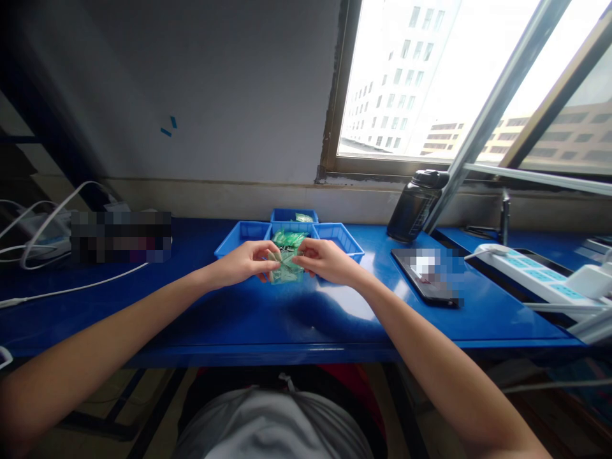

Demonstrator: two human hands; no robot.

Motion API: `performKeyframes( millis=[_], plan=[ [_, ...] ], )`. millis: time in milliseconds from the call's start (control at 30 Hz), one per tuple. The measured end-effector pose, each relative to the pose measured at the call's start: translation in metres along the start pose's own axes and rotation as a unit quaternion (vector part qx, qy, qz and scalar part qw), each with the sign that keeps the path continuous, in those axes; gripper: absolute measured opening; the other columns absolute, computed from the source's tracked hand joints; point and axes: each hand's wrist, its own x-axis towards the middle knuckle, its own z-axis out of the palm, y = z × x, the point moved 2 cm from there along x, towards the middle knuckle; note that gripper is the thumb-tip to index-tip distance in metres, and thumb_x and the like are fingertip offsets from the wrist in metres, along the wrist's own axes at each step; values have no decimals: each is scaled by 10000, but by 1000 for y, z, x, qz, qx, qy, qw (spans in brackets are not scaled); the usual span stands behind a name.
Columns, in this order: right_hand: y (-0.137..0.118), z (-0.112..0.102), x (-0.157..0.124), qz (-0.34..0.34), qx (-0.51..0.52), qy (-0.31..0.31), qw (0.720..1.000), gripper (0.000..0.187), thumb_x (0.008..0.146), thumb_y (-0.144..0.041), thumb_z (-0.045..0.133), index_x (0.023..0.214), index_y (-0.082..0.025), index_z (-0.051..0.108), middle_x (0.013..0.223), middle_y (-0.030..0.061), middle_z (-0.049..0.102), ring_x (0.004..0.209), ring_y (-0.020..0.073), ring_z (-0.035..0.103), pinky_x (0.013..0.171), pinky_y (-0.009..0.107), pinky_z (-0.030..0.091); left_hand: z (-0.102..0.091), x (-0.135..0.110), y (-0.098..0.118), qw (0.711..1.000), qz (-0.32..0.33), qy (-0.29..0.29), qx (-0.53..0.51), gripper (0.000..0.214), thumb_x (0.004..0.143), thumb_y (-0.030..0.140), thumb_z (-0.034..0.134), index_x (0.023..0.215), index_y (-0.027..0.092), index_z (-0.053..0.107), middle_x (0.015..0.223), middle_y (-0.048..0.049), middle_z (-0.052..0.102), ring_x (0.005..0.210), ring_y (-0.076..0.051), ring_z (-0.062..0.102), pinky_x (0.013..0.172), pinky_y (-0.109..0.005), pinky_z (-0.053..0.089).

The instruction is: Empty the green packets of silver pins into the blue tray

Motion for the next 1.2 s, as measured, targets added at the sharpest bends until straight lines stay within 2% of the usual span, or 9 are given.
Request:
performKeyframes(
  millis=[133, 233, 400, 600, 700, 833, 967, 1067, 1200],
  plan=[
    [0, 0, 0, 0, 0, 13, 1000, 266, 769, -396, 571, 692, -190, 420, 516, -53, 518, 459, 94, 491, 454, 202, 367, 1, 0, 2, 1000, 3, 4, 10, 217, 762, 332, 609, 853, 149, 538, 631, 15, 599, 614, -124, 607, 629, -252, 498],
    [0, 0, 0, -4, -4, 14, 1000, 285, 772, -405, 565, 668, -188, 413, 515, -48, 518, 461, 94, 490, 450, 202, 365, 2, -1, 3, 1000, 3, -2, 14, 241, 764, 355, 606, 868, 151, 529, 638, 9, 606, 604, -124, 596, 611, -250, 486],
    [2, 0, 1, 0, -18, 21, 1000, 271, 774, -420, 576, 700, -176, 484, 537, -28, 572, 481, 100, 517, 453, 200, 372, 4, -4, 7, 1000, 20, -17, 16, 264, 768, 387, 597, 867, 152, 528, 650, 11, 588, 611, -124, 581, 592, -241, 462],
    [-2, 1, 0, 13, 6, -28, 1000, 336, 807, -479, 526, 786, -155, 613, 716, 46, 684, 575, 138, 612, 450, 207, 418, 6, -7, 12, 996, 64, -10, 55, 276, 777, 424, 585, 827, 159, 531, 596, 48, 483, 556, -86, 471, 514, -201, 342],
    [-5, 2, -1, 11, 43, -55, 998, 367, 807, -491, 522, 849, -144, 636, 785, 61, 682, 651, 156, 633, 454, 205, 443, 8, -8, 13, 995, 73, -10, 60, 285, 774, 434, 586, 823, 159, 528, 653, 33, 511, 612, -100, 493, 553, -210, 363],
    [-9, 5, -2, -3, 75, -96, 992, 392, 815, -494, 511, 915, -135, 633, 777, 56, 646, 718, 159, 614, 498, 207, 470, 10, -10, 15, 995, 77, -22, 61, 290, 783, 436, 568, 834, 151, 547, 743, -1, 562, 700, -125, 532, 628, -231, 405],
    [-10, 9, -3, -8, 81, -130, 988, 363, 765, -459, 596, 958, -152, 608, 716, 4, 581, 657, 120, 556, 508, 195, 463, 10, -11, 17, 995, 75, -35, 60, 275, 792, 405, 560, 894, 150, 565, 781, -14, 598, 738, -136, 555, 663, -238, 422],
    [-7, 9, -2, -16, 67, -128, 989, 337, 759, -420, 609, 965, -153, 608, 660, -21, 533, 593, 95, 514, 501, 188, 452, 10, -11, 16, 994, 77, -31, 67, 257, 810, 391, 537, 909, 157, 571, 789, -13, 611, 729, -132, 560, 647, -233, 421],
    [-3, 5, -1, 4, 39, -103, 994, 369, 785, -389, 573, 1050, -135, 605, 674, 6, 582, 562, 98, 523, 496, 198, 448, 8, -8, 12, 994, 72, 14, 75, 237, 808, 375, 538, 928, 170, 526, 702, 11, 579, 659, -128, 558, 596, -231, 426]
  ],
)
